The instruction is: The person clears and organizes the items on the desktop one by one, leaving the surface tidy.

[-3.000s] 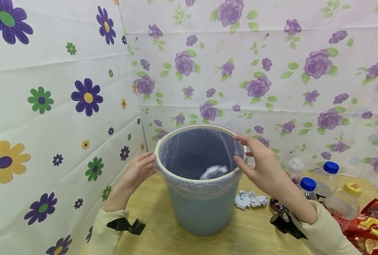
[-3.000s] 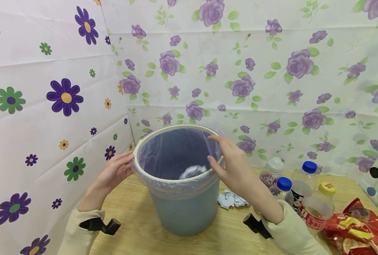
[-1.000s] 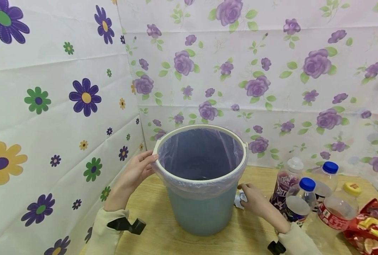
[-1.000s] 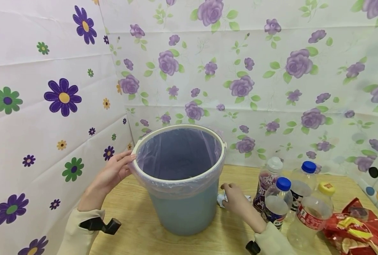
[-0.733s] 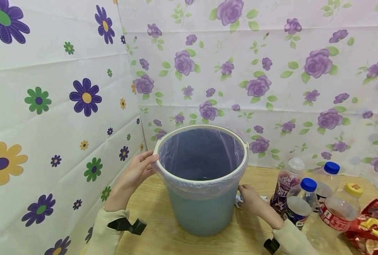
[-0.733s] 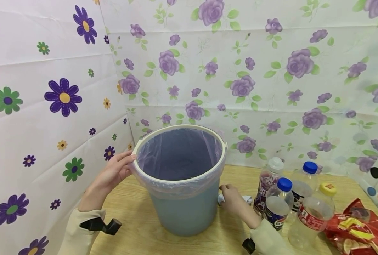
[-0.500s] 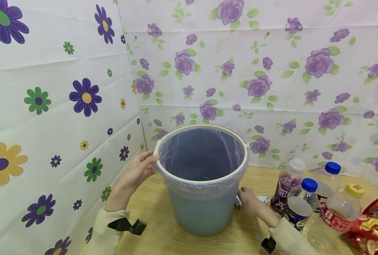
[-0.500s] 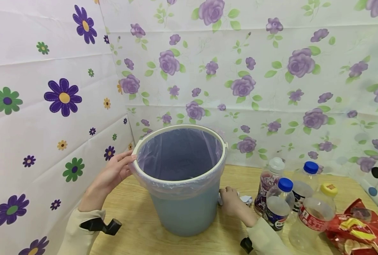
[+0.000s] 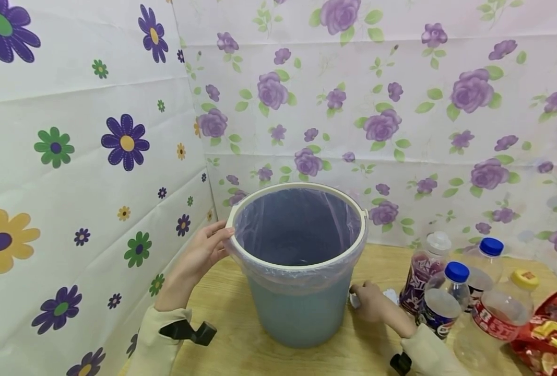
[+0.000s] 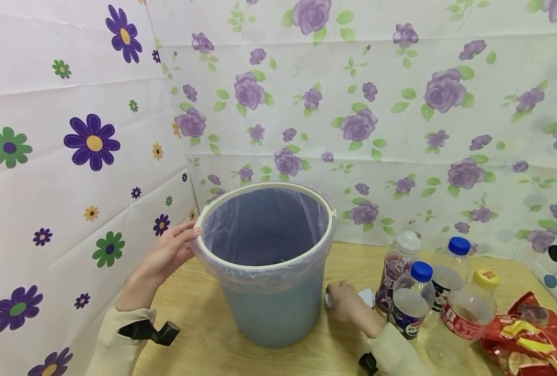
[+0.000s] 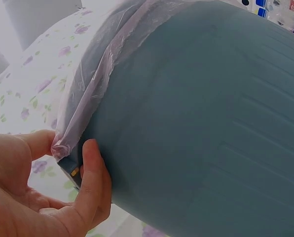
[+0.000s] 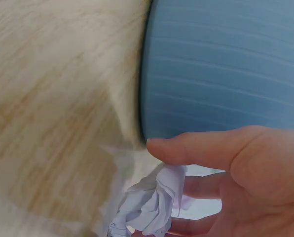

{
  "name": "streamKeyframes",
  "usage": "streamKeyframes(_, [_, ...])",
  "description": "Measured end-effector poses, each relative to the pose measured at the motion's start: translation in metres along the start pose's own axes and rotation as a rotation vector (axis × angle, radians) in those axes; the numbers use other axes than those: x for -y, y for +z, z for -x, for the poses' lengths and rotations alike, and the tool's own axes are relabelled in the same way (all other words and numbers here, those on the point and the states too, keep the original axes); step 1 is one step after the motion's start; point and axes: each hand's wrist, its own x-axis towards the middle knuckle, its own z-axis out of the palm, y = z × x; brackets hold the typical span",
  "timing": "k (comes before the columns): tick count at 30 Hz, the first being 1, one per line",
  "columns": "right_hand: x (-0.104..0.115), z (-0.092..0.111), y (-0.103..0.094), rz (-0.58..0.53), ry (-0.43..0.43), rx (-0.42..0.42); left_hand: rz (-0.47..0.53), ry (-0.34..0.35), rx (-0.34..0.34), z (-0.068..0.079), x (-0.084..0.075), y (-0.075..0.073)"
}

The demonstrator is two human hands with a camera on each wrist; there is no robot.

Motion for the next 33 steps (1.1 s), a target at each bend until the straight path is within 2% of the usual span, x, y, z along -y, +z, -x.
streamKeyframes(7, [0.001, 0.007, -0.015, -0.018, 0.039, -0.046, -0.006, -0.003, -0.002, 0.001, -0.001, 0.000])
streamKeyframes(20, [0.013, 0.017, -0.040, -0.146, 0.135, -0.247, -0.005, -0.001, -0.002, 0.000, 0.000, 0.000])
streamKeyframes(26, [0.015, 0.020, -0.044, -0.167, 0.107, -0.375, -0.001, 0.004, 0.000, 0.001, 0.000, 0.000])
streamKeyframes(33, [0.020, 0.025, -0.051, -0.202, 0.051, -0.476, 0.012, 0.021, 0.012, 0.000, 0.001, -0.001])
